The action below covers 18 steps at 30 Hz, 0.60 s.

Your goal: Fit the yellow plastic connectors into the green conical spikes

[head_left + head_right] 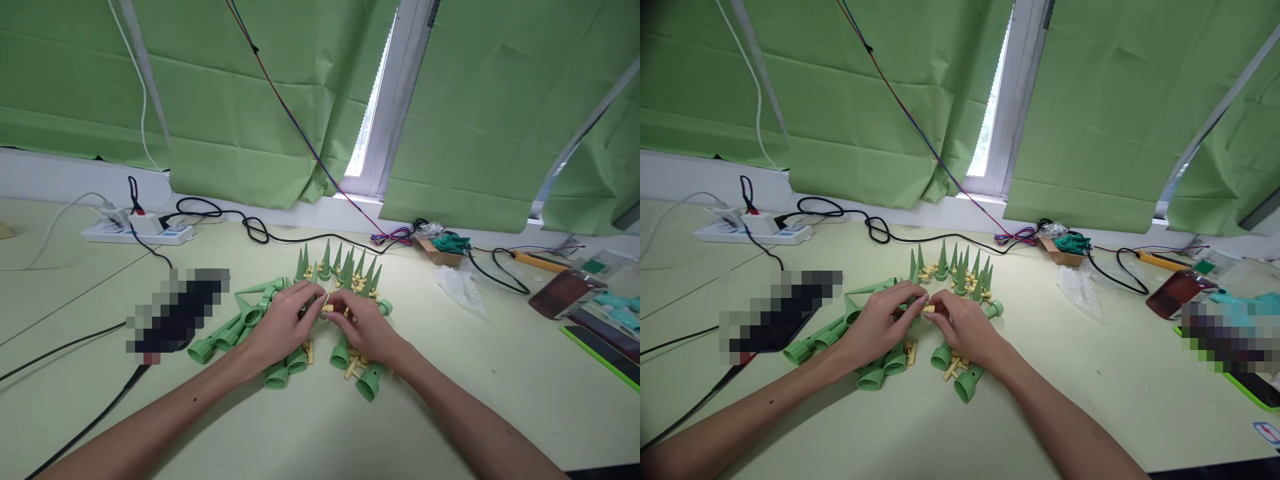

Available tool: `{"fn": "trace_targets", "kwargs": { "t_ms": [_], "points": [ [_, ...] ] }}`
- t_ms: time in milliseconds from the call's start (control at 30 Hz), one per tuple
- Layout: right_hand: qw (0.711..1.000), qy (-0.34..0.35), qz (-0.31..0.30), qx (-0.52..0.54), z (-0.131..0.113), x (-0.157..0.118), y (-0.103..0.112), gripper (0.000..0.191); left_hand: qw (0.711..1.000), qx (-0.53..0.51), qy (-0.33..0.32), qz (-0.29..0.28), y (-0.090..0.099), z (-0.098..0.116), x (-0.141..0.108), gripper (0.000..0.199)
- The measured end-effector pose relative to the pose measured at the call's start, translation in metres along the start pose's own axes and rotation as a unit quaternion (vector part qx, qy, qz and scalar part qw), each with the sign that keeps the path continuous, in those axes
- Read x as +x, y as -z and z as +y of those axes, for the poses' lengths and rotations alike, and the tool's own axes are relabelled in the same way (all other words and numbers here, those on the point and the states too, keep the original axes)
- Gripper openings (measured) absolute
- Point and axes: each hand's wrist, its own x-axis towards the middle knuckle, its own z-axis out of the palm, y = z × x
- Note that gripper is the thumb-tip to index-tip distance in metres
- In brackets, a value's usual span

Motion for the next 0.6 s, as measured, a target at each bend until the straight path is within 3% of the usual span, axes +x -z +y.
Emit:
{"fn": "trace_targets", "kwargs": {
  "t_ms": [333,600],
  "points": [
    [1.0,-0.013,-0.005,0.019,0.0003,-0.0011,0.0002,0.017,1.0,0.004,-0.005,0.004,-0.0002,0.0001,0.001,0.019],
    [1.0,0.0,-0.002,-0.003,0.0006,-0.0003,-0.0004,0.006,1.0,0.006,-0.004,0.001,-0.0003,0.0003,0.0002,0.02]
  ]
}}
